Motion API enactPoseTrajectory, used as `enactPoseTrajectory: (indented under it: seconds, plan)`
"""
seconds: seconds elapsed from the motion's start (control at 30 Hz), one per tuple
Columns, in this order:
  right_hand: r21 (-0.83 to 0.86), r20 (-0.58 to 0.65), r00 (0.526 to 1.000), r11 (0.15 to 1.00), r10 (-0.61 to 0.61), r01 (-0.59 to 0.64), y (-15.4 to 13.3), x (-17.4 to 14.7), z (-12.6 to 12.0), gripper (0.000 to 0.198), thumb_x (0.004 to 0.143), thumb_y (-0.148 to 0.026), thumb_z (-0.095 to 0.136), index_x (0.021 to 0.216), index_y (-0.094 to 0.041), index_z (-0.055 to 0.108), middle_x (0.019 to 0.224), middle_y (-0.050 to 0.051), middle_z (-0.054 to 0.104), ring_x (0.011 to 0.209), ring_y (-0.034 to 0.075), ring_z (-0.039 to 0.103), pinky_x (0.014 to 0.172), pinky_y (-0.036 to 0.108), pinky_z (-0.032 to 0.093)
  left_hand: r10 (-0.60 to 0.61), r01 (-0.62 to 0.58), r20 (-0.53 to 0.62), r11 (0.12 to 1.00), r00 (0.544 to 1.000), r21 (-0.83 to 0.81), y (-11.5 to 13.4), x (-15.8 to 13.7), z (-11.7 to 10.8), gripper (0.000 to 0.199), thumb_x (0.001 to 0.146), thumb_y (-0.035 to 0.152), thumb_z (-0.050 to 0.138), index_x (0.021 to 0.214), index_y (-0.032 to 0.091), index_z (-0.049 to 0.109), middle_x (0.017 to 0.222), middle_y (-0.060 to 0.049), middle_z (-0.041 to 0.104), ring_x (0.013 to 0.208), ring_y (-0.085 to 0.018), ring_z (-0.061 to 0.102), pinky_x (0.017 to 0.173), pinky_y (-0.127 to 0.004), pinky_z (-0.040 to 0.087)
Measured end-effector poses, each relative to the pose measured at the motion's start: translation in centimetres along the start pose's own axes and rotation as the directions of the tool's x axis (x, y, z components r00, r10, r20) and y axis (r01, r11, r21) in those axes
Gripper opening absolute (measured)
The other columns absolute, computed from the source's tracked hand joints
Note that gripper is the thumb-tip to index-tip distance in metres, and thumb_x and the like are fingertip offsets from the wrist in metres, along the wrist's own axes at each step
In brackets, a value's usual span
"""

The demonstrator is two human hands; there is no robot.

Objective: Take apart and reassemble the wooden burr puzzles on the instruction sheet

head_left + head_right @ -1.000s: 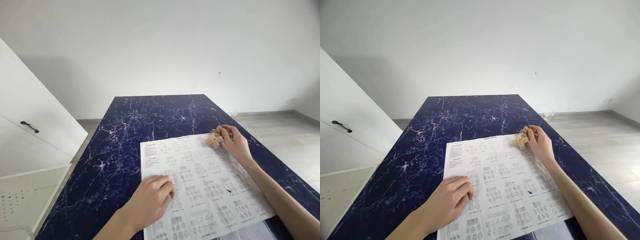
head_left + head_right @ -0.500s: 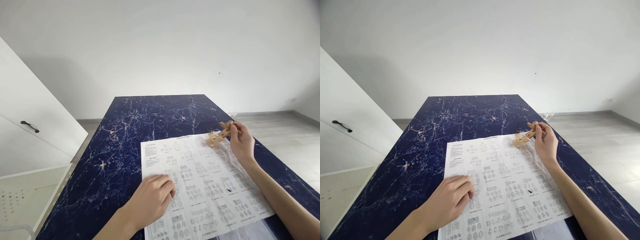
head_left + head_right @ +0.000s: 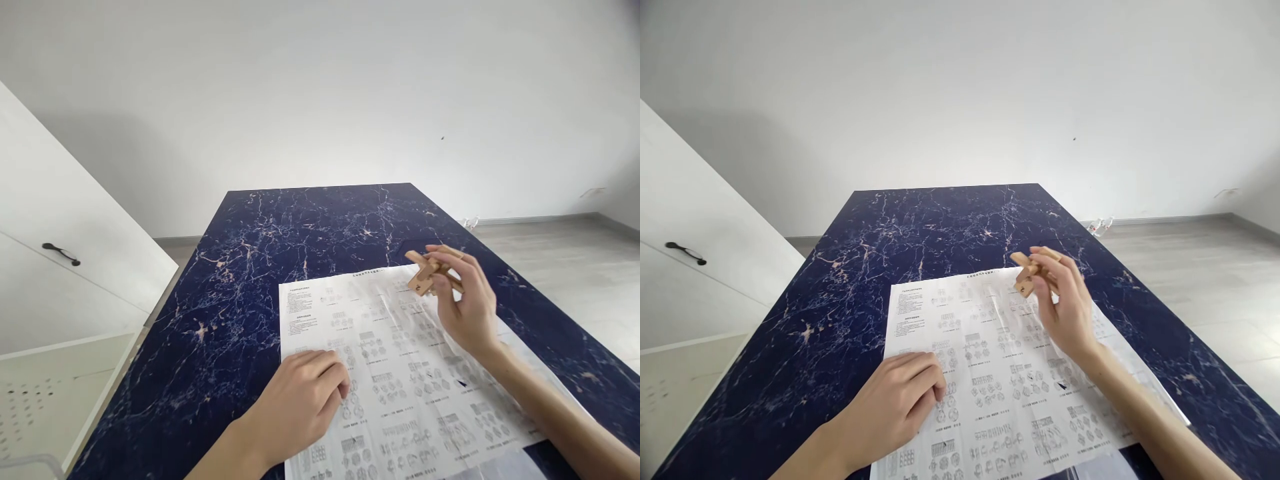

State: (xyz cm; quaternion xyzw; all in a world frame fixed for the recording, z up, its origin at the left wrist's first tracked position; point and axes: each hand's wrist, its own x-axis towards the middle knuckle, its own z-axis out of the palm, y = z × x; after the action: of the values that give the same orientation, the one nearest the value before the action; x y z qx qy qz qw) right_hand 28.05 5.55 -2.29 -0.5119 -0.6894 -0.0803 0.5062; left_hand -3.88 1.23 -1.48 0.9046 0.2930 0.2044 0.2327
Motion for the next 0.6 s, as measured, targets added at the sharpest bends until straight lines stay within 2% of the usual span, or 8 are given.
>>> enactPoseTrajectory:
  seconds: [0.1, 0.2, 0.3, 0.43, 0.53, 0.6]
  plan:
    - [0.132, 0.153, 0.984, 0.989, -0.089, 0.069, -1.3, -1.0, 0.5, 0.047, 0.107, -0.015, 0.049, 0.151, -0.029, 0.050, 0.141, 0.015, 0.062, 0.135, 0.032, 0.061, 0.096, 0.051, 0.065, -0.003, 0.003, 0.002, 1.000, 1.000, -0.009, 0.0, 0.0, 0.0, 0.023, 0.093, -0.001, 0.047, 0.085, 0.019, 0.056, 0.086, 0.001, 0.067, 0.071, -0.014, 0.059, 0.071, -0.028, 0.048]
    - [0.230, 0.250, 0.962, 0.972, -0.112, 0.054, -2.3, -1.8, 0.7, 0.060, 0.106, -0.011, 0.049, 0.161, -0.034, 0.038, 0.146, 0.014, 0.058, 0.137, 0.032, 0.059, 0.093, 0.048, 0.067, 0.004, -0.004, -0.001, 1.000, 1.000, -0.015, 0.0, 0.1, -0.1, 0.023, 0.094, 0.000, 0.047, 0.085, 0.019, 0.055, 0.085, 0.002, 0.066, 0.070, -0.013, 0.058, 0.070, -0.028, 0.047]
    - [0.273, 0.299, 0.947, 0.961, -0.121, 0.036, -2.9, -2.4, 0.7, 0.068, 0.105, -0.010, 0.050, 0.165, -0.036, 0.031, 0.146, 0.013, 0.058, 0.134, 0.032, 0.061, 0.096, 0.050, 0.065, 0.001, -0.001, -0.005, 1.000, 1.000, -0.018, 0.0, 0.2, -0.2, 0.023, 0.093, -0.001, 0.047, 0.085, 0.019, 0.054, 0.084, 0.002, 0.066, 0.070, -0.013, 0.058, 0.070, -0.028, 0.046]
    - [0.318, 0.359, 0.931, 0.946, -0.063, -0.058, -3.7, -2.7, 0.7, 0.063, 0.106, -0.011, 0.049, 0.162, -0.035, 0.035, 0.145, 0.012, 0.060, 0.131, 0.030, 0.064, 0.095, 0.046, 0.066, -0.005, 0.006, 0.009, 1.000, 1.000, -0.015, -0.1, 0.2, -0.2, 0.023, 0.094, 0.000, 0.046, 0.086, 0.020, 0.054, 0.085, 0.002, 0.066, 0.072, -0.014, 0.059, 0.071, -0.029, 0.048]
    - [0.368, 0.457, 0.890, 0.914, -0.015, -0.173, -4.5, -2.9, 0.7, 0.050, 0.107, -0.014, 0.047, 0.154, -0.031, 0.044, 0.144, 0.013, 0.061, 0.127, 0.027, 0.067, 0.091, 0.040, 0.068, -0.013, 0.013, 0.009, 1.000, 1.000, 0.003, -0.1, 0.2, -0.2, 0.024, 0.095, 0.000, 0.044, 0.090, 0.021, 0.054, 0.088, 0.001, 0.066, 0.075, -0.016, 0.062, 0.072, -0.030, 0.050]
    - [0.386, 0.514, 0.857, 0.903, -0.039, -0.191, -4.9, -3.0, 0.7, 0.044, 0.107, -0.015, 0.047, 0.149, -0.029, 0.049, 0.141, 0.013, 0.063, 0.127, 0.027, 0.067, 0.094, 0.041, 0.066, -0.009, 0.010, -0.007, 0.999, 1.000, 0.036, 0.1, 0.2, -0.2, 0.022, 0.096, 0.001, 0.044, 0.097, 0.021, 0.054, 0.094, 0.000, 0.067, 0.078, -0.017, 0.065, 0.073, -0.032, 0.052]
